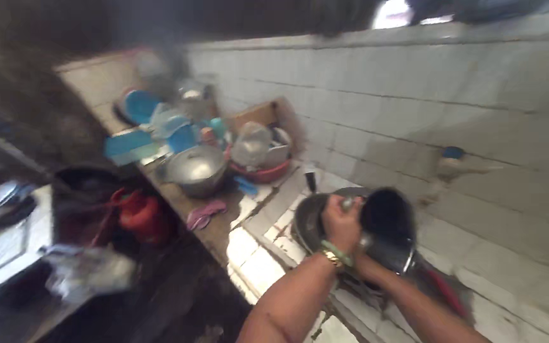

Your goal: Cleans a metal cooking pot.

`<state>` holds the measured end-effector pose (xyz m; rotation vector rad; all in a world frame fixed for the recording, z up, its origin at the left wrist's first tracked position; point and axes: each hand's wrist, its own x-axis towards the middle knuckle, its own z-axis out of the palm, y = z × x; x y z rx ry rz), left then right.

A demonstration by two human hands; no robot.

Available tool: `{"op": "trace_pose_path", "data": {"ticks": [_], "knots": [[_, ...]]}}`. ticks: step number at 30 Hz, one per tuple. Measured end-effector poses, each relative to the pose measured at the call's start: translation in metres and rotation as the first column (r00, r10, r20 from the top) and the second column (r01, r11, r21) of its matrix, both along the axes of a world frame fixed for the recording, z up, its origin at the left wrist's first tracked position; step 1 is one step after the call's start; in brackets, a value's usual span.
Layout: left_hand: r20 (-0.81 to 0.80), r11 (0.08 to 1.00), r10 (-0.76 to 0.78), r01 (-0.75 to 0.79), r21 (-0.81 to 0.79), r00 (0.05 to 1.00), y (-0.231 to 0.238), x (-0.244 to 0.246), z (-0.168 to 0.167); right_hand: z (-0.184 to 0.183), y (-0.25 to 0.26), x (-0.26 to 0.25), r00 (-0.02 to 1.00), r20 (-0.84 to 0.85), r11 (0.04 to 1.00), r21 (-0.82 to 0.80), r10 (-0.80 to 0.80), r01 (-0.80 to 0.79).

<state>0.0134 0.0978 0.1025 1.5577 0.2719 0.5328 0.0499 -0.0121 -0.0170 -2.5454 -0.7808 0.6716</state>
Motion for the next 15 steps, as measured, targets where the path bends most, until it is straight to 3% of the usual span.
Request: {"op": "trace_pose_path", "data": {"ticks": [2,3,5,6,7,9,12,15], "knots": [[0.103,0.993,-0.014,0.002,0.120,0.995,-0.001,-0.009,-0.001,0.047,0.007,-0.016,0.996,-0.007,0.919,0.383,-0.093,0.088],[0.174,0.981,-0.023,-0.011,0.195,0.984,-0.002,-0.015,-0.002,0.078,0.007,-0.019,0.979,-0.063,0.781,0.594,-0.195,0.194],[0.329,0.917,-0.052,-0.085,0.390,0.943,-0.004,-0.027,-0.003,0.117,-0.004,-0.009,0.930,-0.333,0.300,0.881,-0.157,0.367],[0.401,0.858,-0.080,-0.141,0.494,0.913,-0.004,-0.032,-0.004,0.125,-0.014,-0.001,0.884,-0.468,0.046,0.883,-0.003,0.467],[0.450,0.787,-0.125,-0.188,0.588,0.884,-0.005,-0.037,-0.005,0.128,-0.024,0.005,0.833,-0.533,-0.125,0.826,0.147,0.550],[0.500,0.670,-0.241,-0.230,0.706,0.832,-0.008,-0.050,-0.008,0.131,-0.030,0.002,0.762,-0.622,-0.257,0.718,0.183,0.647],[0.524,0.588,-0.389,-0.234,0.775,0.758,-0.009,-0.070,-0.022,0.128,-0.014,-0.020,0.741,-0.671,-0.239,0.717,0.017,0.655],[0.416,0.455,-0.474,-0.189,0.870,0.776,0.002,-0.089,-0.030,0.115,-0.002,-0.037,0.754,-0.655,-0.249,0.738,-0.040,0.628]]}}
